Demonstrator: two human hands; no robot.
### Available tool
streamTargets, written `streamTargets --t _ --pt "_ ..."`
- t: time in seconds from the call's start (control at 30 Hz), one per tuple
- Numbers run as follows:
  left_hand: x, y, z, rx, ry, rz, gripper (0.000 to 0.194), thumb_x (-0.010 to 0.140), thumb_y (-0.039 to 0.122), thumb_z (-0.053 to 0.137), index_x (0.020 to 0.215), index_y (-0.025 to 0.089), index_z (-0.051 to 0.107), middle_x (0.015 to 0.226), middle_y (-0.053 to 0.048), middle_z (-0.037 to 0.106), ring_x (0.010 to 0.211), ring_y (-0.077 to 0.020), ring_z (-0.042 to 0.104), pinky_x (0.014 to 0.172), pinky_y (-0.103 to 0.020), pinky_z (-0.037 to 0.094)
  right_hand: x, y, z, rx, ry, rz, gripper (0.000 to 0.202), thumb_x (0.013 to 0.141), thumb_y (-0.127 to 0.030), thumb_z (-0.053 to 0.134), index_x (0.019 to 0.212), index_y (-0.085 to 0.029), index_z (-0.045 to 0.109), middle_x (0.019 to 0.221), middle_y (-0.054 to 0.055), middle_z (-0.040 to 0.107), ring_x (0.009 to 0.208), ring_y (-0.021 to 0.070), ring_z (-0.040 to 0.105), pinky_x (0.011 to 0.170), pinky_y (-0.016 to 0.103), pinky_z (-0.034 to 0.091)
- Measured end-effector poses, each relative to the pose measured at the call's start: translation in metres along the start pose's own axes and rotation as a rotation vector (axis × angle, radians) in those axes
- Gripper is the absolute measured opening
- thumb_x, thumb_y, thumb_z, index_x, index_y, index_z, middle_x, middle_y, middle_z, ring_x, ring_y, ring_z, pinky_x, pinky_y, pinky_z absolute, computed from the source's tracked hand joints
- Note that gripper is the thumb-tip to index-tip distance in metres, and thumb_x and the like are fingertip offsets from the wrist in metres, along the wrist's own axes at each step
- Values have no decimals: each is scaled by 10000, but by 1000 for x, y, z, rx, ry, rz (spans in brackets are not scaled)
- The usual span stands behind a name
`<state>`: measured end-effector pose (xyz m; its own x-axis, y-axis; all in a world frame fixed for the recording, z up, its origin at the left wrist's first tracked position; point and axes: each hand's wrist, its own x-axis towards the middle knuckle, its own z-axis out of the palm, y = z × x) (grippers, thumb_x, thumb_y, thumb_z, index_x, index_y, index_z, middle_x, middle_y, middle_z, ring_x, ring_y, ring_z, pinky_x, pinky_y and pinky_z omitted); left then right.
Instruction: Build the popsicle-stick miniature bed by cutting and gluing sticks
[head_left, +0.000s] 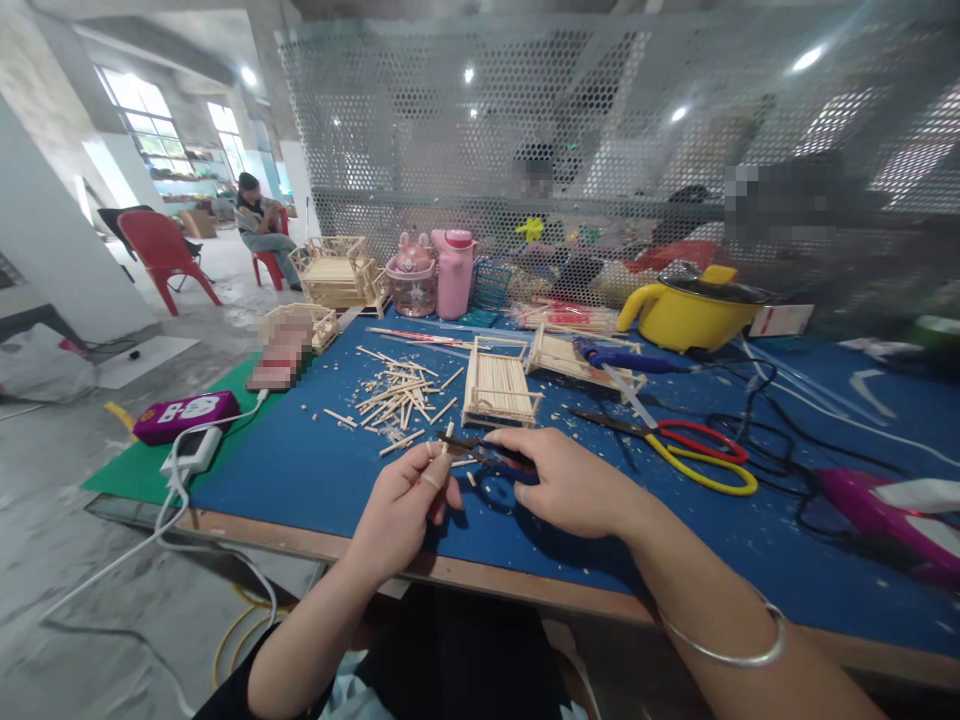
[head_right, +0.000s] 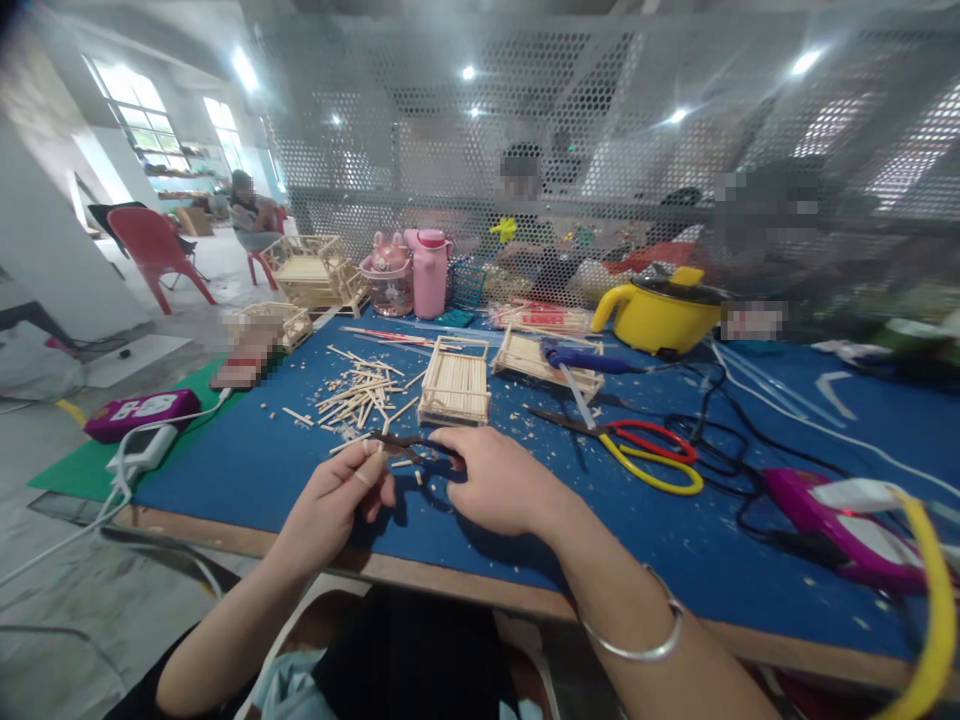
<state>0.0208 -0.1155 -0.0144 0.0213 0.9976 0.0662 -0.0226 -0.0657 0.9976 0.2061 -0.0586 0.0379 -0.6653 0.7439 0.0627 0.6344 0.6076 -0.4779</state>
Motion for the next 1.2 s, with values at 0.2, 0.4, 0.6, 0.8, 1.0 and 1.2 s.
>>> streamTargets --t 0.2,0.4,0.6,0.8,1.0,1.2 --pt "1 -9 -5 -289 70 -62 479 861 527 494 1122 132 566 751 -80 719 565 -136 613 504 -225 404 -1 4 -3 126 -24 -7 494 690 -91 521 1154 -197 654 1114 61 698 964 228 626 825 311 464" --pt "2 -8 -4 -261 52 -48 533 866 592 434 1037 116 600 805 -101 716 637 -144 619 529 -226 426 0 2 -3 94 -44 17 395 700 -100 523 1056 -192 667 1044 56 705 881 202 623 776 288 453" --pt "6 -2 4 170 103 -19 540 838 640 435 644 156 574 593 -21 603 522 -116 493 496 -234 358 4 -1 12 -20 1 7 398 645 -85 531 1019 -202 606 1013 60 673 870 198 601 752 283 431" --pt "7 -7 1 355 175 72 509 863 574 438 558 171 495 525 19 493 526 -110 404 526 -248 310 7 -7 28 -148 49 10 432 647 -115 546 1074 -184 537 1091 102 638 952 241 593 792 328 433" --pt "5 -5 -6 330 153 102 450 862 537 475 666 145 576 614 0 542 602 -121 433 581 -247 342 7 -3 31 -198 86 -35 496 646 -126 549 1138 -166 503 1149 123 607 1049 273 560 877 374 424" --pt "6 10 -25 146 -36 88 343 877 444 518 1101 193 579 812 6 623 571 -90 425 555 -220 332 9 5 10 -14 80 -47 374 658 -83 496 1015 -188 535 913 36 618 809 183 555 714 293 416"
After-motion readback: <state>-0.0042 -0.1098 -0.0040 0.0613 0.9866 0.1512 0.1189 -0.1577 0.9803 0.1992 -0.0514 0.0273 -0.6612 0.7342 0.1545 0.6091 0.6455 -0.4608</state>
